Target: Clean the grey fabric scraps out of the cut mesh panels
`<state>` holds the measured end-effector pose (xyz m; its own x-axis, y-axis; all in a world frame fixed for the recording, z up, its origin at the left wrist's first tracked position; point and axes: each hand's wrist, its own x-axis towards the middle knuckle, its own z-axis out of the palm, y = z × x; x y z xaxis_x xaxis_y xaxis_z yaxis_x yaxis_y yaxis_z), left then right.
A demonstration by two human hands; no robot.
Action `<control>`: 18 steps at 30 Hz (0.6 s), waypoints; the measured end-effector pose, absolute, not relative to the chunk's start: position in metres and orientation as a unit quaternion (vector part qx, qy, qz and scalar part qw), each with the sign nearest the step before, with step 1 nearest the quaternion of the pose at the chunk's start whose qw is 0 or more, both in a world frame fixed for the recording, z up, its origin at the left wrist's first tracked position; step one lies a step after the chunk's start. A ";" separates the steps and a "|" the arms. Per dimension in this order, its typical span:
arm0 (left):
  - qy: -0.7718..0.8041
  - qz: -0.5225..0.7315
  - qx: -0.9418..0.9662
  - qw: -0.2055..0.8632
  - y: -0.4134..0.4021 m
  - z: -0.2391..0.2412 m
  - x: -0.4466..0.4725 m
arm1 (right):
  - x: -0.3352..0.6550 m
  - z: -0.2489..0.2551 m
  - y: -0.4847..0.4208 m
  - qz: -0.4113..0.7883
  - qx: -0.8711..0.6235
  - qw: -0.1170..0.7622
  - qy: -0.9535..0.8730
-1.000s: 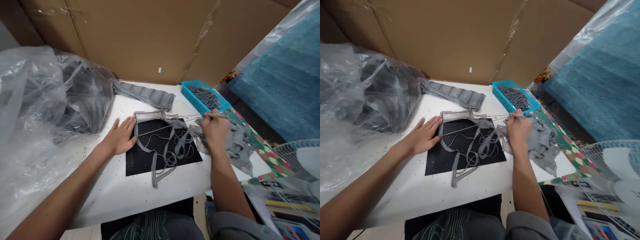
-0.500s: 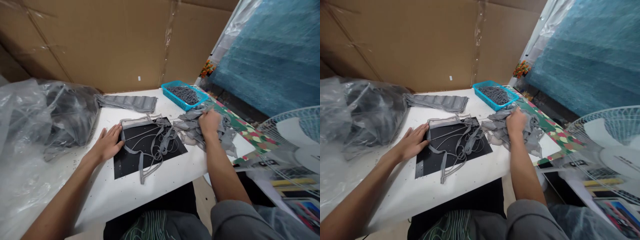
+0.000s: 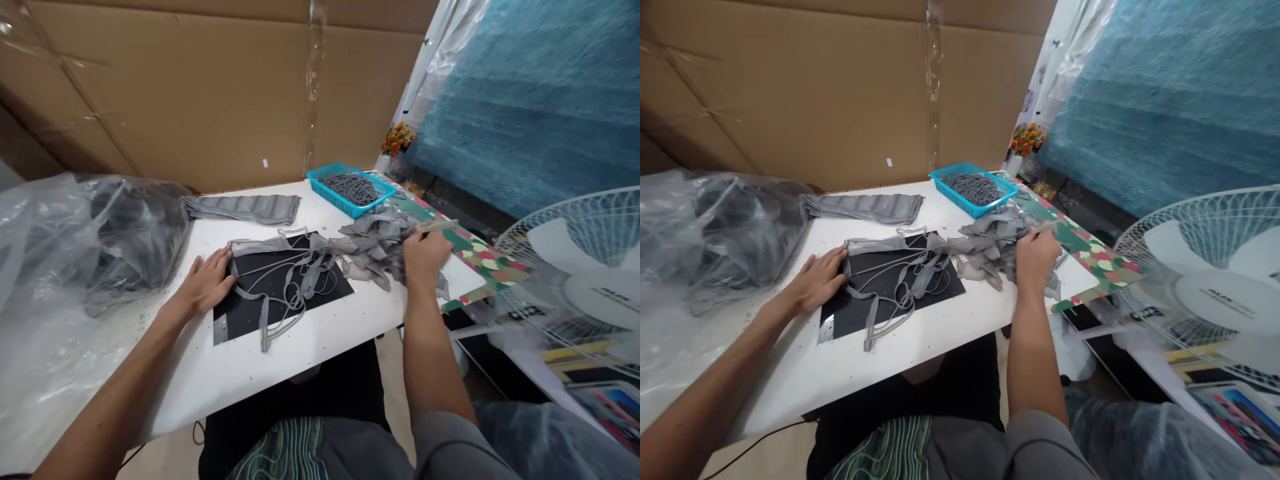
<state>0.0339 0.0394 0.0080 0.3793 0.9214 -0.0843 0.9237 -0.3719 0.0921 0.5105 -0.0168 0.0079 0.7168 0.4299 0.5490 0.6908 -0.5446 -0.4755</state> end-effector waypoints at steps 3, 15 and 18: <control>0.560 0.001 0.825 0.074 0.039 0.006 0.034 | 0.515 0.003 -0.020 -0.186 -0.857 0.350 -0.329; 0.241 0.410 0.858 0.193 -0.079 0.104 0.111 | 0.488 0.057 -0.025 -0.138 -0.639 0.510 -0.559; 0.165 0.477 0.813 0.290 -0.138 0.133 0.135 | 0.466 0.104 -0.027 -0.052 -0.544 0.475 -0.689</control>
